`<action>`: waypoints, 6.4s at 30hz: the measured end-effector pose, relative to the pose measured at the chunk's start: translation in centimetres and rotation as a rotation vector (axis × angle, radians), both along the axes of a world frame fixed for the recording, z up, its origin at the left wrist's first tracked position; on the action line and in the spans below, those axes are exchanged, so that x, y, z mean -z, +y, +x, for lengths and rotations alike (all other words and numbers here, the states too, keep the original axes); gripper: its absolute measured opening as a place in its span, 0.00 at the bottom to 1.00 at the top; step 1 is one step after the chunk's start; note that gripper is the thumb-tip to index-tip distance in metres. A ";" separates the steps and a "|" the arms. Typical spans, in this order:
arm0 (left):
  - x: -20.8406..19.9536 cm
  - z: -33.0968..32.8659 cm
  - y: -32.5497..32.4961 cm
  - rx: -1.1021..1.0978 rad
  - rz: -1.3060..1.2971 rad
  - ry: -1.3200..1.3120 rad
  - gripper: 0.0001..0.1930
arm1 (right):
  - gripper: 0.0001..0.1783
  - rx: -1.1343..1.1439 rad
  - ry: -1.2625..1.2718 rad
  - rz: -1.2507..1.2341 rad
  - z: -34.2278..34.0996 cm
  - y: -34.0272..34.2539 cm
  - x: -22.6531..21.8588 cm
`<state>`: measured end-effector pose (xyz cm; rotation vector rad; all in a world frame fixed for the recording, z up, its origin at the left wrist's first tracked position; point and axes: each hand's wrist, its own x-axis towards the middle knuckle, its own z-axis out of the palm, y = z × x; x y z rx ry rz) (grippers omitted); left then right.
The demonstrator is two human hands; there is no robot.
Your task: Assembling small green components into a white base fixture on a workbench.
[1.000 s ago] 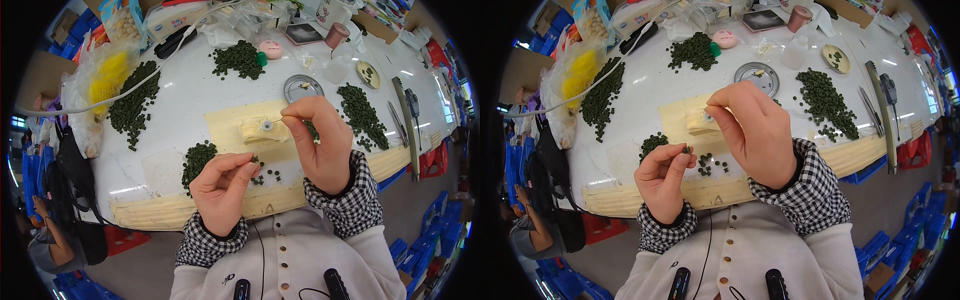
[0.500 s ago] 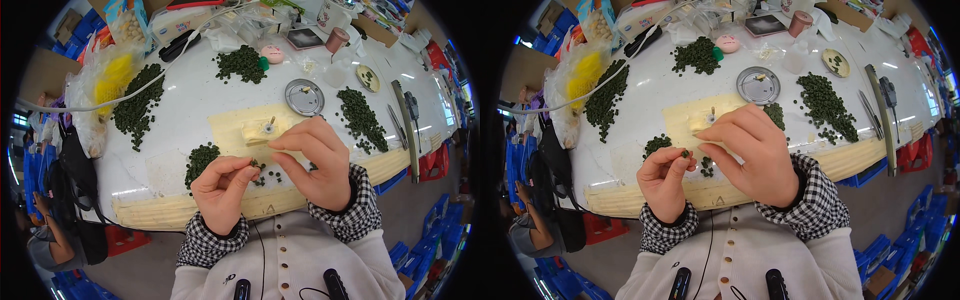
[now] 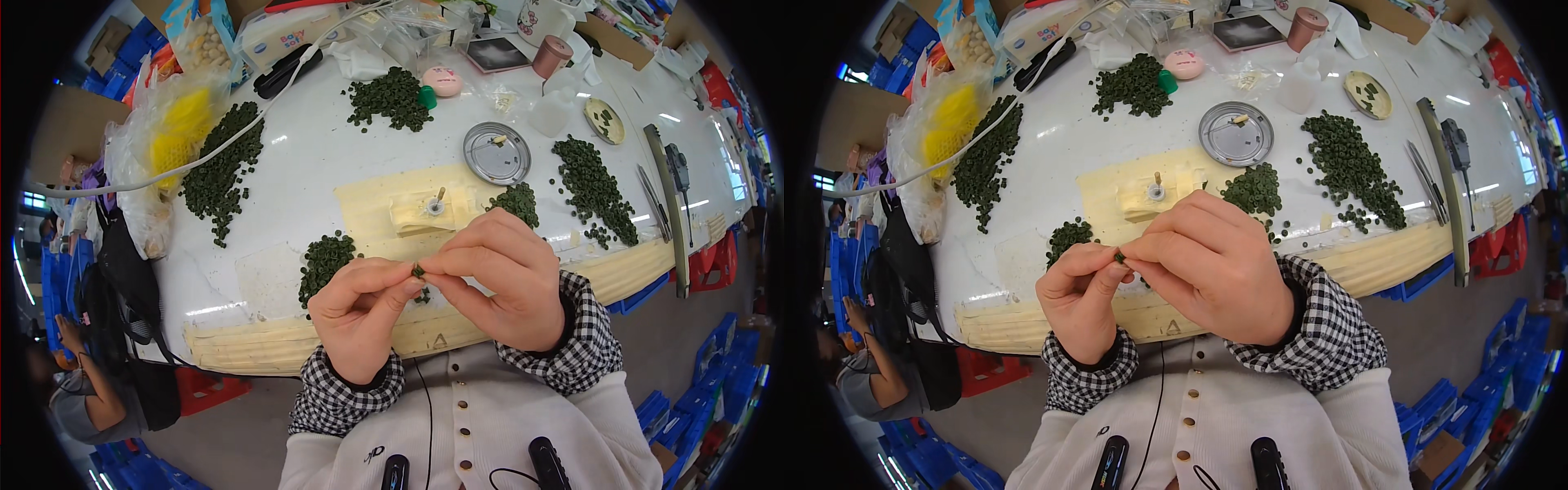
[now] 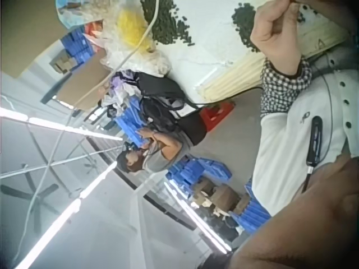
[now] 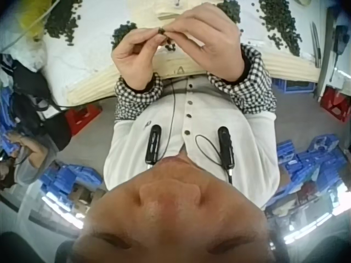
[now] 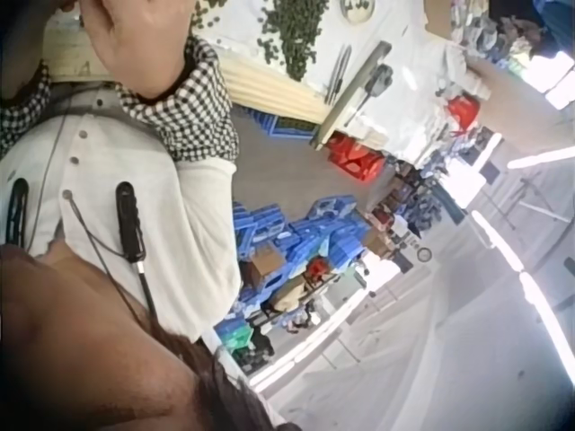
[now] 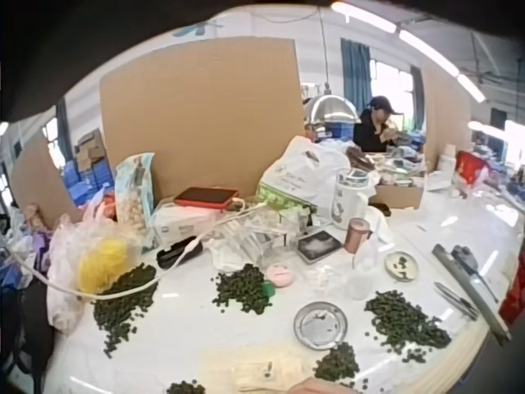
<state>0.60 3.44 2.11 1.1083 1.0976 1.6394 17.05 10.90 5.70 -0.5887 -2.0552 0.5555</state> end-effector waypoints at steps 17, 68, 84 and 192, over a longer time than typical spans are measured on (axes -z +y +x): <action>-0.1 0.0 0.1 0.005 -0.009 0.057 0.09 | 0.14 -0.010 0.009 -0.048 0.1 -0.1 0.1; -0.1 -0.3 0.0 0.020 0.083 0.029 0.10 | 0.20 -0.135 -0.009 -0.038 0.5 -0.6 0.6; -0.2 -0.1 0.1 0.022 0.091 0.027 0.11 | 0.20 -0.116 0.012 -0.055 0.4 -0.8 0.5; 0.7 0.1 -1.7 0.135 -0.036 -0.269 0.10 | 0.11 -0.201 0.198 -0.585 1.5 -2.1 1.8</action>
